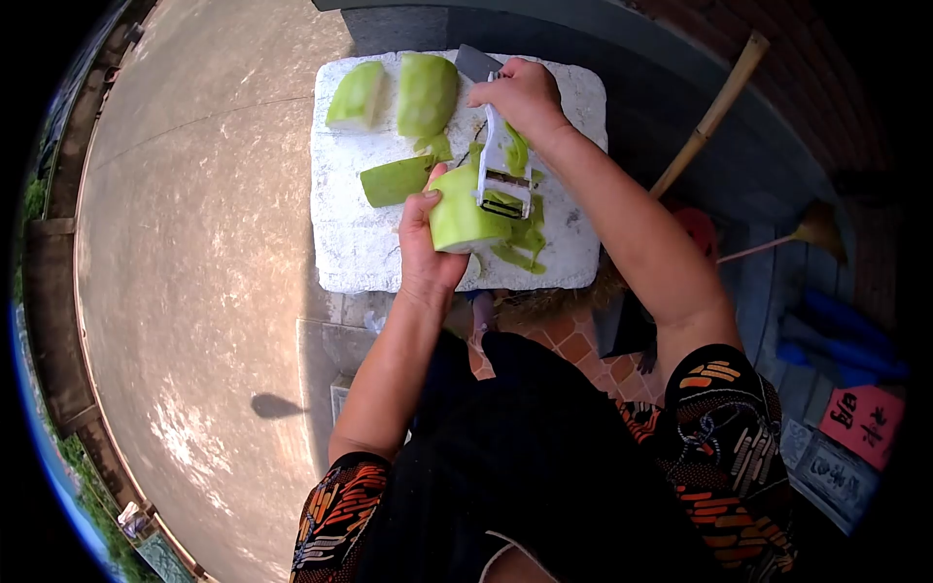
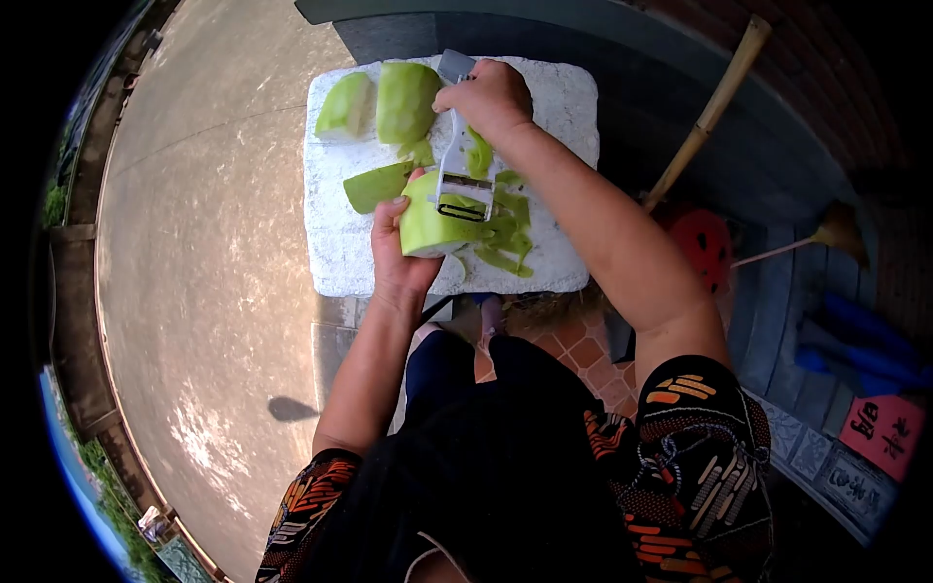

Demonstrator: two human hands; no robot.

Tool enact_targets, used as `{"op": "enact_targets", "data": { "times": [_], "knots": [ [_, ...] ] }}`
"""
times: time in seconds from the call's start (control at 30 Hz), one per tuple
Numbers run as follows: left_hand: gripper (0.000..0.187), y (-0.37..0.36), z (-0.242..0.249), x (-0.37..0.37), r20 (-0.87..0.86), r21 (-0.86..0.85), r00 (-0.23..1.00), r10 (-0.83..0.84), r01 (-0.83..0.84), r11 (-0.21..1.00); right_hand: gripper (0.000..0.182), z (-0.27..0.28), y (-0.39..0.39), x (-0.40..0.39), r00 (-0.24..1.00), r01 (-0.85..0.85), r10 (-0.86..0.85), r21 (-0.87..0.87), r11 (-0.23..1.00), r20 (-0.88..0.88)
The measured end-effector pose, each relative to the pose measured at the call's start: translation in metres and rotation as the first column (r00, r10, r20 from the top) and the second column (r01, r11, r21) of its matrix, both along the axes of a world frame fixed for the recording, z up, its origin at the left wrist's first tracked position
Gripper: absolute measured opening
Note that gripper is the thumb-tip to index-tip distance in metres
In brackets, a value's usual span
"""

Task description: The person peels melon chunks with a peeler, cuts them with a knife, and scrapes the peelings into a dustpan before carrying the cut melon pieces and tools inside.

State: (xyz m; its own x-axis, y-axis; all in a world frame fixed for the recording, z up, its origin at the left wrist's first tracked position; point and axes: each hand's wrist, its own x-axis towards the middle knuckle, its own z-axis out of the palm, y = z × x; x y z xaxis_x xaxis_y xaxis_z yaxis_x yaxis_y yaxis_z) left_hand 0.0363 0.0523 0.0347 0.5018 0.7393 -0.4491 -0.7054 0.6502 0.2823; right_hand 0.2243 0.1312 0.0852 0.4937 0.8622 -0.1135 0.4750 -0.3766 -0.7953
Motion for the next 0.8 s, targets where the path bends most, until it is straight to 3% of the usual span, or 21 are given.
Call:
{"op": "enact_targets", "data": {
  "times": [0.1, 0.2, 0.4, 0.8],
  "knots": [
    [0.073, -0.003, 0.003, 0.001, -0.113, 0.142, 0.993, -0.039, 0.055, 0.988, 0.033, 0.001, -0.010, -0.015, 0.996, -0.074, 0.077, -0.070, 0.995, 0.042],
    [0.078, -0.006, 0.006, 0.004, -0.140, 0.118, 0.990, -0.018, 0.034, 0.992, 0.043, 0.001, -0.011, -0.018, 0.991, -0.086, 0.098, -0.122, 0.989, 0.096],
    [0.078, -0.011, 0.021, 0.002, -0.180, 0.150, 0.984, -0.006, 0.033, 0.988, 0.038, -0.012, -0.009, -0.013, 0.976, -0.071, 0.088, -0.091, 0.993, 0.197],
    [0.083, -0.015, 0.032, -0.006, -0.195, 0.148, 0.977, -0.083, 0.113, 0.983, 0.040, -0.006, -0.006, -0.023, 0.970, -0.220, 0.238, -0.252, 0.942, 0.045]
  ]
}}
